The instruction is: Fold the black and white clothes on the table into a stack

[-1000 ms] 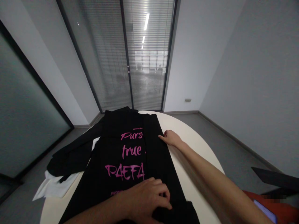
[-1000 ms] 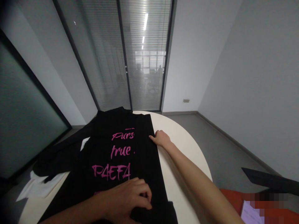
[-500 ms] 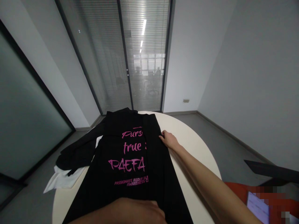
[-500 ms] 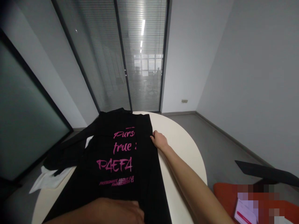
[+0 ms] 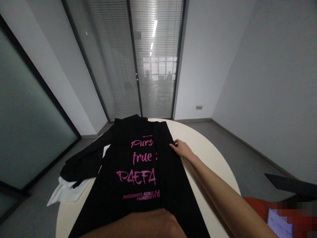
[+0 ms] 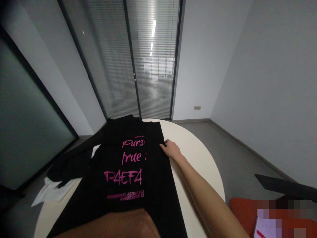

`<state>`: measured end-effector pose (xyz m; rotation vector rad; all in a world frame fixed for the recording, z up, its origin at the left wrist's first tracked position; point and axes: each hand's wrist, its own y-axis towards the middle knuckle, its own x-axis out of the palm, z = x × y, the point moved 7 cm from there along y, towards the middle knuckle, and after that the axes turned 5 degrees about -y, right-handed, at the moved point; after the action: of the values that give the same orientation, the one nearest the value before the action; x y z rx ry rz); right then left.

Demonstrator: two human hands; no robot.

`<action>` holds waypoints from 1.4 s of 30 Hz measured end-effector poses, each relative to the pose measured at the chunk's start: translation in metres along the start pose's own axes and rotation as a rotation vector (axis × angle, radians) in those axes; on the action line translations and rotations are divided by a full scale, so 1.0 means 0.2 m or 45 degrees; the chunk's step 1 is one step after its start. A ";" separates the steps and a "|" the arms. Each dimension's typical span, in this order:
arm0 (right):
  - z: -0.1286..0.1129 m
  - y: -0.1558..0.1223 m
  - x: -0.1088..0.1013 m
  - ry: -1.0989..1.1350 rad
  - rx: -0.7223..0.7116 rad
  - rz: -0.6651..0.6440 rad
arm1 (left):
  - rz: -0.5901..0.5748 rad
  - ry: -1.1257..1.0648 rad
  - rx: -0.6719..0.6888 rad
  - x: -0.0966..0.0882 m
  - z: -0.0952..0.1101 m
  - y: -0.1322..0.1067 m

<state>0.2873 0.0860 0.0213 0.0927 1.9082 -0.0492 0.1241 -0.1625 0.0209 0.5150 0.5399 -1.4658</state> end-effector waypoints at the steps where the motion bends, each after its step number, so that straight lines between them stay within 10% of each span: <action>1: -0.01 0.00 0.00 -0.015 0.014 0.011 | 0.087 0.072 0.040 -0.09 0.05 -0.01; 4: -0.01 0.01 -0.01 -0.035 0.051 0.019 | 0.324 0.321 -0.035 -0.27 0.08 -0.06; 11: 0.01 0.06 0.01 0.029 0.098 -0.001 | 0.401 0.407 -0.072 -0.35 -0.05 -0.13; 21: -0.03 -0.01 0.01 -0.124 0.138 0.087 | 1.785 0.974 -1.313 -1.11 -0.54 -0.96; 29: -0.03 -0.02 0.00 -0.105 0.156 0.135 | 1.697 0.702 -1.619 -1.25 -0.70 -1.24; 42: -0.15 -0.07 -0.07 -0.203 -0.136 0.335 | 1.631 0.683 -1.443 -1.34 -0.71 -1.13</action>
<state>0.2621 0.0737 0.0441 0.2594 1.7218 0.2166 -0.1150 0.1256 0.0789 0.1990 1.0624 0.3044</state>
